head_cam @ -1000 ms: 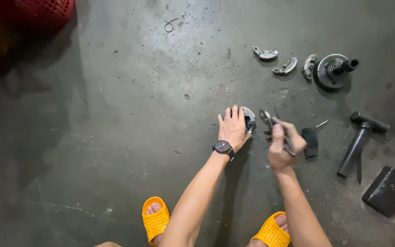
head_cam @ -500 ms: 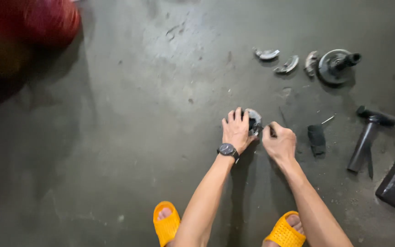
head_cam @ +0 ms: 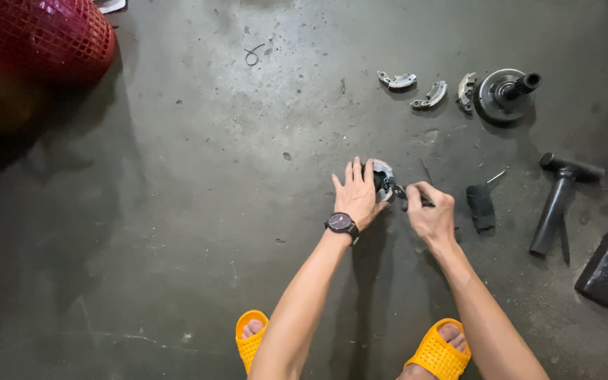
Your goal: The person sits on the workshop floor assembling a motorcycle clutch: they fit clutch shoes into the clutch hub, position small springs and pins, press components together by hand, use pliers to adjust parts, then pick up a fibrous pad and carry the assembled parts toward a cabinet at the end.
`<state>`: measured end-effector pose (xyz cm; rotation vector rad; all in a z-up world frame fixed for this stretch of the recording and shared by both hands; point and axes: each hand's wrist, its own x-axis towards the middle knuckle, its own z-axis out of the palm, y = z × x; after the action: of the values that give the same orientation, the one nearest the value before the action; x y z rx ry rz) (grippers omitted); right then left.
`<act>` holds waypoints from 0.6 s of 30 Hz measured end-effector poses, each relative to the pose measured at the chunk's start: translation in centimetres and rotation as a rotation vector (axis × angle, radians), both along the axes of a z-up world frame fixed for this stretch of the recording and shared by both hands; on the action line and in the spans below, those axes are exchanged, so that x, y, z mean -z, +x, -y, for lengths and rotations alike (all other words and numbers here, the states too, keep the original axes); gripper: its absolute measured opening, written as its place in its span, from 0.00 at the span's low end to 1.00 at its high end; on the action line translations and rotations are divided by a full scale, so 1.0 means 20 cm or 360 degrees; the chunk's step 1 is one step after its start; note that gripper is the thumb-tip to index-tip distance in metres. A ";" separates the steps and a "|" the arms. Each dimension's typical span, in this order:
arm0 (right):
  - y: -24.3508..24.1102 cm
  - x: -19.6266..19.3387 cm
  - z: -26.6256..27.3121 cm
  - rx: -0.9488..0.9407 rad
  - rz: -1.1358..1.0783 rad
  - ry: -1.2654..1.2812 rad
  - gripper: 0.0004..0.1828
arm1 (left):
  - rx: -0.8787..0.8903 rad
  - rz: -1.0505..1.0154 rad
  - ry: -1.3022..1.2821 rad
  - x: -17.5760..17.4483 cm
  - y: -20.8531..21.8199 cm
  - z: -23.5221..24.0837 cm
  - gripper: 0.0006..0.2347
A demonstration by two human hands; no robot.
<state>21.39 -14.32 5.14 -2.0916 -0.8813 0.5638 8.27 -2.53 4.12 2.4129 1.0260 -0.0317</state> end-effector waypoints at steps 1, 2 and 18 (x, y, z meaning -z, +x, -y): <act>0.01 -0.04 -0.02 0.0000 0.0003 0.0000 0.13 | 0.0000 0.0003 0.0000 0.01 0.01 0.01 0.44; 0.01 -0.08 -0.04 -0.0005 0.0019 0.0067 0.13 | -0.0061 -0.0037 0.0003 0.03 0.02 0.02 0.44; -0.08 -0.38 -0.17 0.0168 -0.0011 0.0386 0.11 | -0.0099 -0.0057 0.0209 0.03 0.03 0.02 0.43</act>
<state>19.85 -10.89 12.72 -1.9016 -0.7884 0.3877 8.94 -2.99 3.46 2.5045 1.1516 0.0144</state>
